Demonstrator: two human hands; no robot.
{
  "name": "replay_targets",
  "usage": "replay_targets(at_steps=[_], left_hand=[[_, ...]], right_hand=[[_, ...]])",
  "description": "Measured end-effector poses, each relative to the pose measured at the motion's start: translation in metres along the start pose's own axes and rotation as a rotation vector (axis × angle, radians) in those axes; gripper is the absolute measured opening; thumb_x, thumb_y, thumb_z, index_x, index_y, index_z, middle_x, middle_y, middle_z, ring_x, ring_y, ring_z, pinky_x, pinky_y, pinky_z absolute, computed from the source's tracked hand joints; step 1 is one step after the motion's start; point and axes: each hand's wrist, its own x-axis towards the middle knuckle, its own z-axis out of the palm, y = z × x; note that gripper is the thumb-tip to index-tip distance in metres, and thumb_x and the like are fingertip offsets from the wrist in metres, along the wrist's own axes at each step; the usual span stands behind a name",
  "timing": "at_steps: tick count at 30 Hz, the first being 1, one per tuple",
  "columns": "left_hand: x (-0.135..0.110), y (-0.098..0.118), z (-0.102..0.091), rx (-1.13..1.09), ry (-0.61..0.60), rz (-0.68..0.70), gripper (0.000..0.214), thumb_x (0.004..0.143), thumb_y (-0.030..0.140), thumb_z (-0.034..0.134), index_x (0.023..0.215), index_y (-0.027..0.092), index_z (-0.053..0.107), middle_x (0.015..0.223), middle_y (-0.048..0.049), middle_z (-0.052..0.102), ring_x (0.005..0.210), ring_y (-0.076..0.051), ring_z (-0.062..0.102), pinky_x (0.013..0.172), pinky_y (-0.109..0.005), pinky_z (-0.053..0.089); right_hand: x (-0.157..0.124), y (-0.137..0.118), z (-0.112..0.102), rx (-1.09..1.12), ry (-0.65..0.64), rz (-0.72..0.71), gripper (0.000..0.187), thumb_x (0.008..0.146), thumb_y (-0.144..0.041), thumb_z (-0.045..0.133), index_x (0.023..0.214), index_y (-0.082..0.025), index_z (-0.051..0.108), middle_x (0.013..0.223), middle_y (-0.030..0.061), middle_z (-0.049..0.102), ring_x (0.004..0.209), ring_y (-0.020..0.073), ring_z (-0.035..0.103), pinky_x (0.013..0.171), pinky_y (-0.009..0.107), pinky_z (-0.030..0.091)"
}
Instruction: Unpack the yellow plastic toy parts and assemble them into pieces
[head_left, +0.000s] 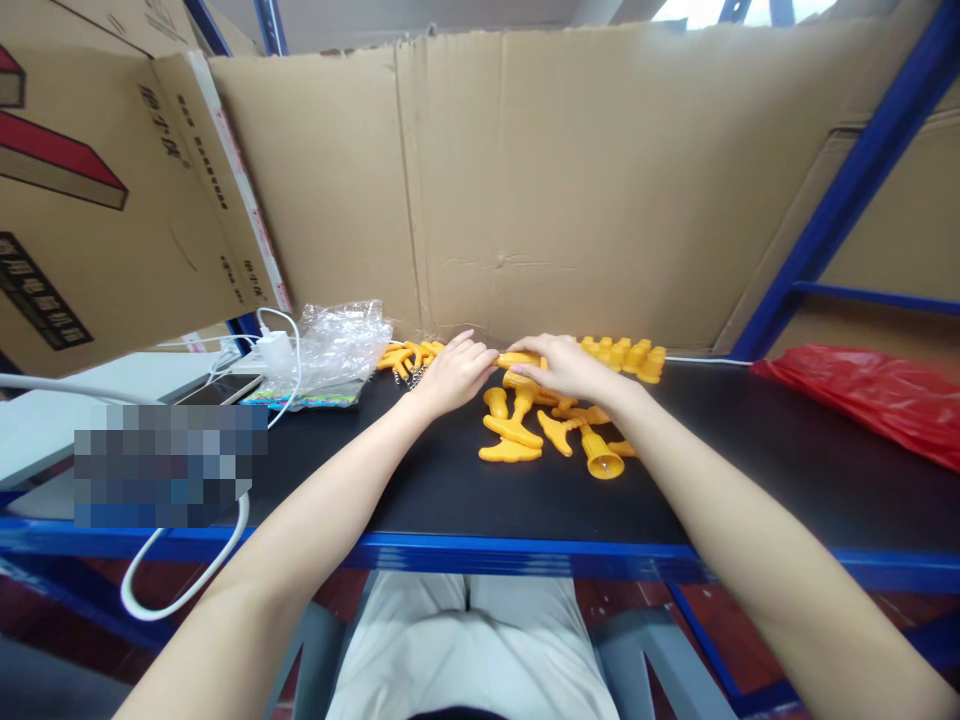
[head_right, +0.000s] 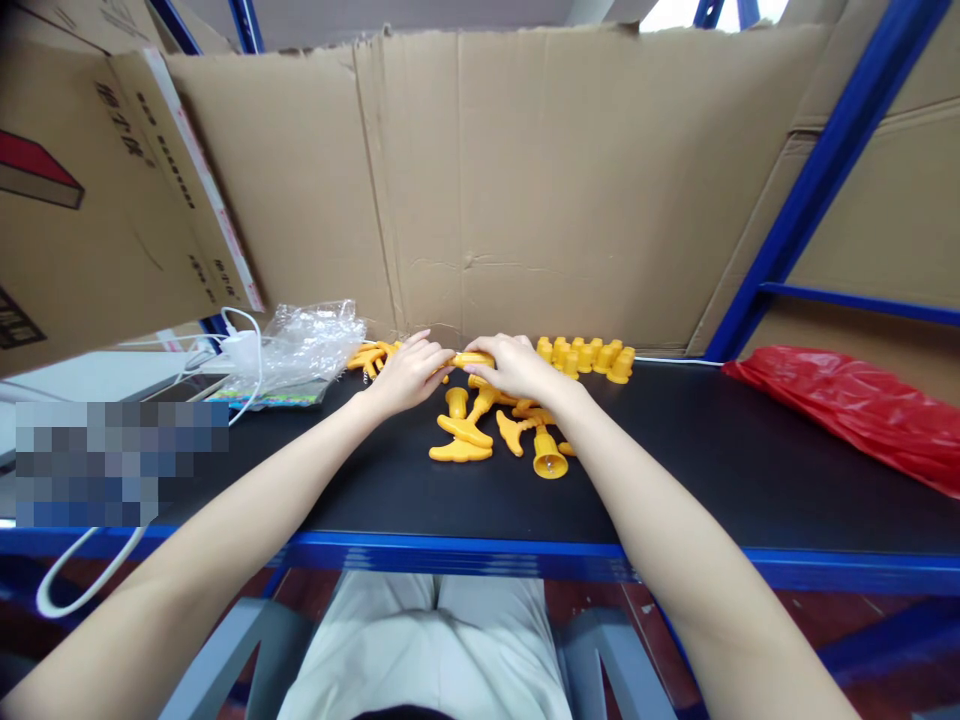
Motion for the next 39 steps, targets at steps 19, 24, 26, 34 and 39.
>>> replay_targets(at_steps=[19,24,26,34,39], left_hand=[[0.01,-0.003,-0.01,-0.255,0.013,-0.172,0.03,0.093,0.032,0.039,0.082,0.017,0.063,0.071,-0.0023,0.065,0.066,-0.015,0.055,0.073,-0.03,0.04],[0.008,0.0,-0.015,-0.148,0.011,-0.077,0.029,0.092,0.026,0.037,0.083,0.015,0.062,0.071,-0.0035,0.063,0.067,-0.016,0.055,0.075,-0.031,0.039],[0.008,0.003,-0.015,-0.041,0.001,-0.005,0.028,0.092,0.024,0.036,0.082,0.015,0.061,0.071,-0.0053,0.063,0.068,-0.017,0.055,0.076,-0.033,0.038],[0.014,0.014,-0.015,-0.179,-0.05,-0.171,0.031,0.09,0.026,0.039,0.074,0.014,0.062,0.065,-0.0045,0.06,0.062,-0.015,0.052,0.072,-0.032,0.038],[0.017,0.012,-0.016,-0.864,-0.161,-0.605,0.035,0.085,0.043,0.047,0.084,0.013,0.066,0.056,0.0016,0.051,0.051,-0.009,0.044,0.05,-0.022,0.031]], right_hand=[[0.002,-0.009,0.006,-0.468,0.188,-0.286,0.023,0.093,-0.016,0.035,0.102,-0.02,0.056,0.097,0.0081,0.064,0.095,0.0217,0.051,0.085,0.038,0.024],[0.001,-0.007,0.008,-0.417,0.153,-0.269,0.021,0.091,-0.024,0.044,0.107,-0.018,0.057,0.102,0.0101,0.065,0.097,0.0236,0.053,0.087,0.039,0.026],[0.001,-0.004,0.011,-0.367,0.101,-0.247,0.023,0.09,-0.025,0.047,0.109,-0.017,0.057,0.102,0.0102,0.066,0.095,0.0231,0.055,0.087,0.037,0.028],[0.003,-0.003,0.012,-0.419,0.11,-0.218,0.013,0.089,-0.022,0.048,0.095,-0.016,0.058,0.089,0.007,0.066,0.085,0.0204,0.055,0.079,0.033,0.029],[0.005,-0.006,0.005,-0.561,0.227,-0.247,0.018,0.089,-0.014,0.039,0.087,-0.018,0.056,0.091,0.0091,0.063,0.089,0.0217,0.05,0.08,0.034,0.029]])
